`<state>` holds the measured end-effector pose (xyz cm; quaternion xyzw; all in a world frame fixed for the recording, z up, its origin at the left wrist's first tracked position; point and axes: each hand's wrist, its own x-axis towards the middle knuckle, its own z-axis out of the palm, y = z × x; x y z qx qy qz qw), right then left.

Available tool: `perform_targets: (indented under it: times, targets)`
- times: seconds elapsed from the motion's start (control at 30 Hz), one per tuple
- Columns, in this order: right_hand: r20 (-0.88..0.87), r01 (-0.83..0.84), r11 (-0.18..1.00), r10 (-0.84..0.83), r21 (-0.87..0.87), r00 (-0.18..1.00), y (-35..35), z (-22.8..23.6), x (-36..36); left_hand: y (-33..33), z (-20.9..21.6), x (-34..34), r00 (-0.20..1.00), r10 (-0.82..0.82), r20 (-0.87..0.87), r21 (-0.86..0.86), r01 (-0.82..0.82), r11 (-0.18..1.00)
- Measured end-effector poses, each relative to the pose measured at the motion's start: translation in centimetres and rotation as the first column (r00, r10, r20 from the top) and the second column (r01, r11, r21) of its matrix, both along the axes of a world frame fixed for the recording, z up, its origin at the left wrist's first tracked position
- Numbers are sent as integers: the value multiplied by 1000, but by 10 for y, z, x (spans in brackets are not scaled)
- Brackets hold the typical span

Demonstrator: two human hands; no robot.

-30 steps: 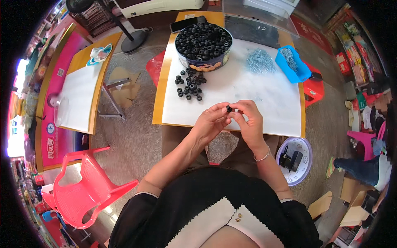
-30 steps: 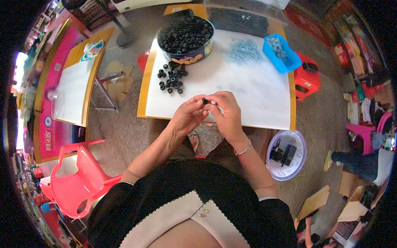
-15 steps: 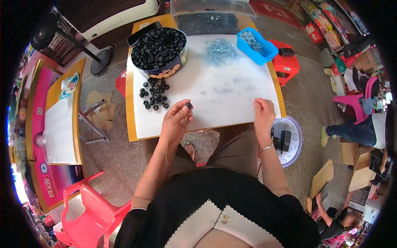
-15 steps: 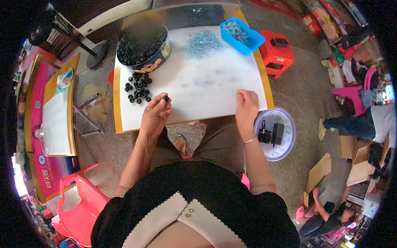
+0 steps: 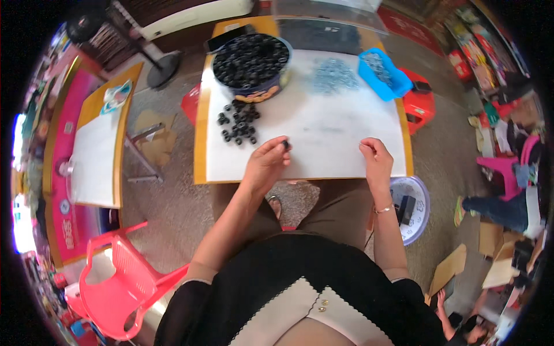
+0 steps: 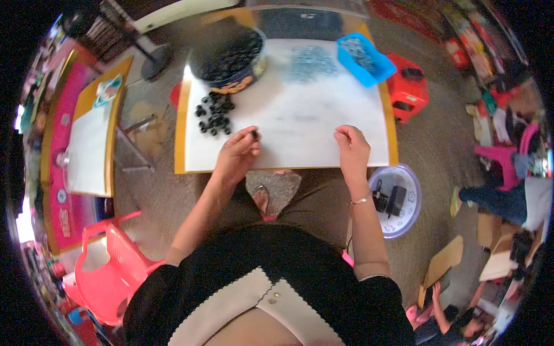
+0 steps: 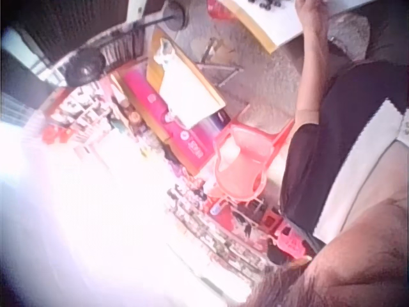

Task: The person sits at a table and repeatedly picks up small black cylindrical objects and clear plastic pieces. They insert the clear pieces into the black objects by hand and place the assembled units into a large container.

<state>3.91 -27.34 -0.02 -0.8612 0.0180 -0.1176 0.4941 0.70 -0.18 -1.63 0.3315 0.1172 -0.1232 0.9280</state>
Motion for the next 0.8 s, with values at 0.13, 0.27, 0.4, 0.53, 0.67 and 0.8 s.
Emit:
perform_targets:
  times: [0.13,0.27,0.4,0.53,0.67,0.8]
  targets:
    - [9,-291,946,293,145,956,63,28,-12,0,3,2,999,-40,23,-43,41,998]
    - [70,-456,879,450,143,890,110,43,-12,3,2,0,1000,-20,20,-74,21,997]
    - [99,-482,876,477,32,873,123,47,-8,6,-4,-1,998,-49,31,-42,50,998]
    - [114,-505,858,513,-88,851,123,46,-6,3,-5,-2,996,-51,70,-19,52,998]
    - [52,-542,824,556,-166,830,121,53,-6,4,0,-4,995,-81,56,34,79,996]
    - [-16,-582,809,583,-80,812,125,60,-3,5,0,-4,998,-42,39,-25,43,999]
